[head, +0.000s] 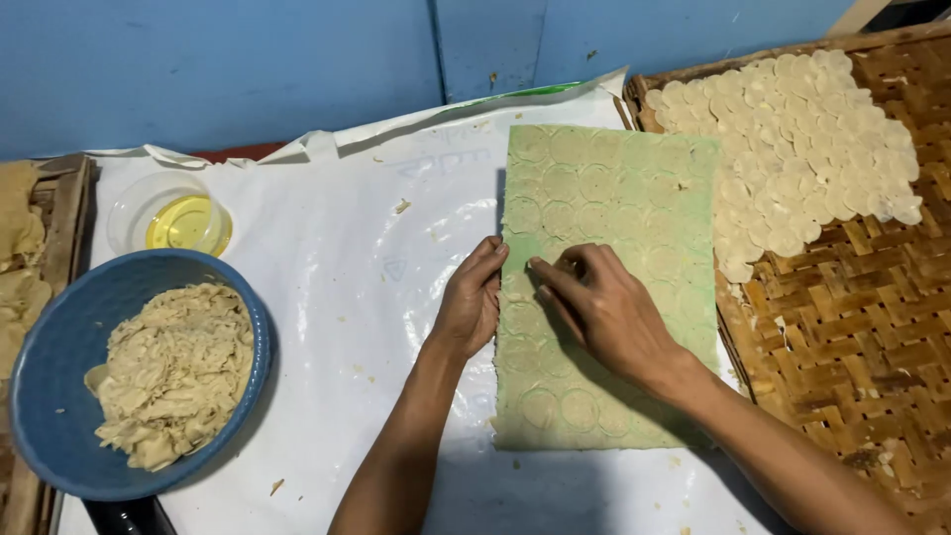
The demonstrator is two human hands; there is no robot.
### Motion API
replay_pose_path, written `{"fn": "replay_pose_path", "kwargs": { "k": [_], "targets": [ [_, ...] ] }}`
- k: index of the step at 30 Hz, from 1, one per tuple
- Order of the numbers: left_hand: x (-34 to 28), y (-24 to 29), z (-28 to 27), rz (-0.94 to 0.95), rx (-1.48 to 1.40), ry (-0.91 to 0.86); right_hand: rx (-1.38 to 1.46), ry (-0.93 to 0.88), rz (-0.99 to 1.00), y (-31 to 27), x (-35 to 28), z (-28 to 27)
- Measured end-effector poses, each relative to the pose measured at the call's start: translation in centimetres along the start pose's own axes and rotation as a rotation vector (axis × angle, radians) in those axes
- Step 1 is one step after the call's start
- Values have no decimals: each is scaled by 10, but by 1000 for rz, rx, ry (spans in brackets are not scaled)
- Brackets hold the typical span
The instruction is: Peeling small circular pieces of dough from a green sheet and placing them onto a woven tray for drying.
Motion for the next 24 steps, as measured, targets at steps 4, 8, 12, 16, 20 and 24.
{"fn": "replay_pose_path", "kwargs": {
  "k": [4,8,12,16,20,24],
  "targets": [
    [6,-9,-17,12,-36,-38,-86,-22,-62,-3,-1,23],
    [5,-6,-11,14,-54,-52,-77,-16,-39,-9,1,28],
    [2,-3,-4,-9,-37,-30,59,6,107,-4,8,24],
    [3,-4,-8,6,-43,-46,85,-5,124,-5,5,26],
    [3,-5,-8,3,-50,-51,118,-17,167,-5,2,26],
    [3,-6,-13,4,-53,-64,181,-11,200,-6,1,20]
  ]
}}
Point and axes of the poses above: each hand's wrist, its own x-axis towards the middle knuckle, its own z-axis out of the palm, y = z × x, the point moved 5 cm from there along x, towards the middle knuckle, and after that the axes turned 1 degree about -x, right-handed, at the moved point
